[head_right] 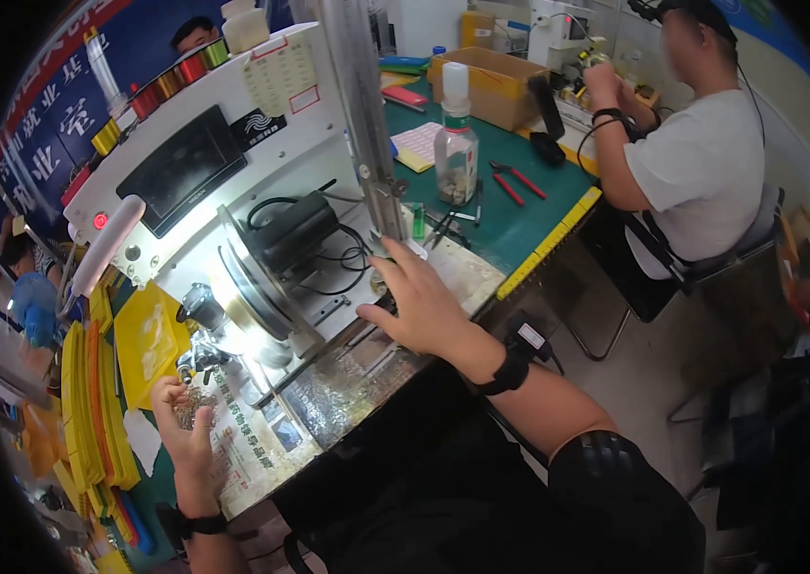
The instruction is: Assembling and gluing small components using tweezers at a fabrication workbench.
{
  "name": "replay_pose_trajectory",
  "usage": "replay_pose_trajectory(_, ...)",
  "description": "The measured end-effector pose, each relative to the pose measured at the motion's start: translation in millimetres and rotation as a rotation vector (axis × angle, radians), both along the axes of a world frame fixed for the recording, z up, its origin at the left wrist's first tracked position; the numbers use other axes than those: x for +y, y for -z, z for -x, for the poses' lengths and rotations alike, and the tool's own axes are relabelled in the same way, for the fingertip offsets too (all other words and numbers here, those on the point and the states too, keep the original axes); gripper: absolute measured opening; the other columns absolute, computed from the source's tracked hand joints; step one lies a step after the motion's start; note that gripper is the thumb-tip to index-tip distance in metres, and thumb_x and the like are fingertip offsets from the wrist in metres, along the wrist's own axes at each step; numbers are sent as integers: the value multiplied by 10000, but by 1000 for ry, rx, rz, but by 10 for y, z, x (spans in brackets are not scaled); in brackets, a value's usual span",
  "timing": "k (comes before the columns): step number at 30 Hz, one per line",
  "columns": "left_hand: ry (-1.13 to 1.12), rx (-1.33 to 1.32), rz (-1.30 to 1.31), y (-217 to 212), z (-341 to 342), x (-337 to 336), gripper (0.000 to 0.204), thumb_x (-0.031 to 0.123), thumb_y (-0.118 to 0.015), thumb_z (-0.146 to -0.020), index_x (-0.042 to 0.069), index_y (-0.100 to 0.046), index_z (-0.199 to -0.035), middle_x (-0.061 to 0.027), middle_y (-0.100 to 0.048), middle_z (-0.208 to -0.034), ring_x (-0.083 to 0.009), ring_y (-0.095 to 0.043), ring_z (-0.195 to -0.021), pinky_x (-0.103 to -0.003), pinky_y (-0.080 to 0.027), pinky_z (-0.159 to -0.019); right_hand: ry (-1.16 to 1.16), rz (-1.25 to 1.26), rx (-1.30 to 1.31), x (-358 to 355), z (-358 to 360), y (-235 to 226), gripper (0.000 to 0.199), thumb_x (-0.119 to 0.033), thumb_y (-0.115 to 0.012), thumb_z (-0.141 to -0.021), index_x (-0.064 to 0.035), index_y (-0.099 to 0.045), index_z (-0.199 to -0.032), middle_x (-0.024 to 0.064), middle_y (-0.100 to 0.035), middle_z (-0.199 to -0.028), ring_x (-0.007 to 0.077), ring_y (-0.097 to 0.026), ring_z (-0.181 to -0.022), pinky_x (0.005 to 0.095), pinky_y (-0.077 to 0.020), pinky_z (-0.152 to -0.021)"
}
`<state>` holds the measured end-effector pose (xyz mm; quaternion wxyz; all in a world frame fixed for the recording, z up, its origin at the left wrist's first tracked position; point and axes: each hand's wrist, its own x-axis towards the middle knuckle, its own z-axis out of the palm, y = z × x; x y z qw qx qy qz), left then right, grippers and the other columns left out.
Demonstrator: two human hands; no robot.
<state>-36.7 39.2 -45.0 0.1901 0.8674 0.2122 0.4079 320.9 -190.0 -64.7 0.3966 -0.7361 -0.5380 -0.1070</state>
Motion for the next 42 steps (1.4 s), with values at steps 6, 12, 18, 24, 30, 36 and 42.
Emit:
replay_pose_trajectory(6,-103,-59,85,58,-2,68,229,32,-696,-851,22,-589,-1053,-143,-591,-1191,-268,-561,-1053,-355,-454,-876,-9,-39,48,-15,-22,21,656,-363,-758,-892,14,-547,-1386,254,-431,-1532,431,-449,-1393,476,-381,-1152)
replay_pose_trajectory(12,-106,-101,-16,-53,2,-25,182,4,-664,-875,13,-596,-1044,-138,-612,-1150,-259,-579,-1034,-348,-464,-850,-24,-84,97,-9,-88,163,611,-320,-764,-877,-11,-570,-1367,249,-442,-1528,418,-463,-1387,464,-382,-1159)
replay_pose_trajectory(18,-32,-62,-135,-135,355,-526,196,-27,-665,-844,-2,-608,-1029,-144,-645,-1065,-263,-607,-953,-338,-466,-851,-55,-297,268,-271,128,-375,416,-180,-757,-870,-31,-640,-1241,224,-583,-1383,394,-547,-1307,441,-434,-1112)
replay_pose_trajectory(24,-216,-6,2,32,777,-676,177,-30,-652,-858,-1,-629,-1031,-100,-649,-1043,-202,-571,-899,-310,-458,-821,-600,-639,2,-980,316,-1498,442,-47,-727,-865,58,-594,-1274,215,-626,-1323,332,-602,-1245,416,-456,-1066)
replay_pose_trajectory(30,-268,-40,115,272,865,-618,162,-25,-664,-843,-6,-635,-1001,-92,-650,-1024,-190,-548,-843,-302,-457,-780,-691,-609,-234,-1045,482,-1940,461,-77,-722,-870,62,-580,-1286,222,-618,-1331,340,-595,-1253,421,-454,-1068)
replay_pose_trajectory(36,-298,-29,191,224,902,-637,146,-3,-658,-854,-3,-645,-999,-88,-652,-1011,-179,-556,-831,-299,-466,-766,-722,-594,-238,-1046,526,-1910,481,-107,-716,-875,66,-566,-1298,230,-610,-1339,347,-588,-1261,426,-453,-1071)
replay_pose_trajectory(42,-263,-12,200,237,888,-611,132,-1,-655,-853,-3,-644,-985,-94,-665,-974,-184,-593,-839,-301,-479,-764,-775,-620,-238,-1026,523,-1983,503,-137,-711,-880,69,-553,-1310,237,-602,-1347,354,-581,-1269,432,-451,-1073)
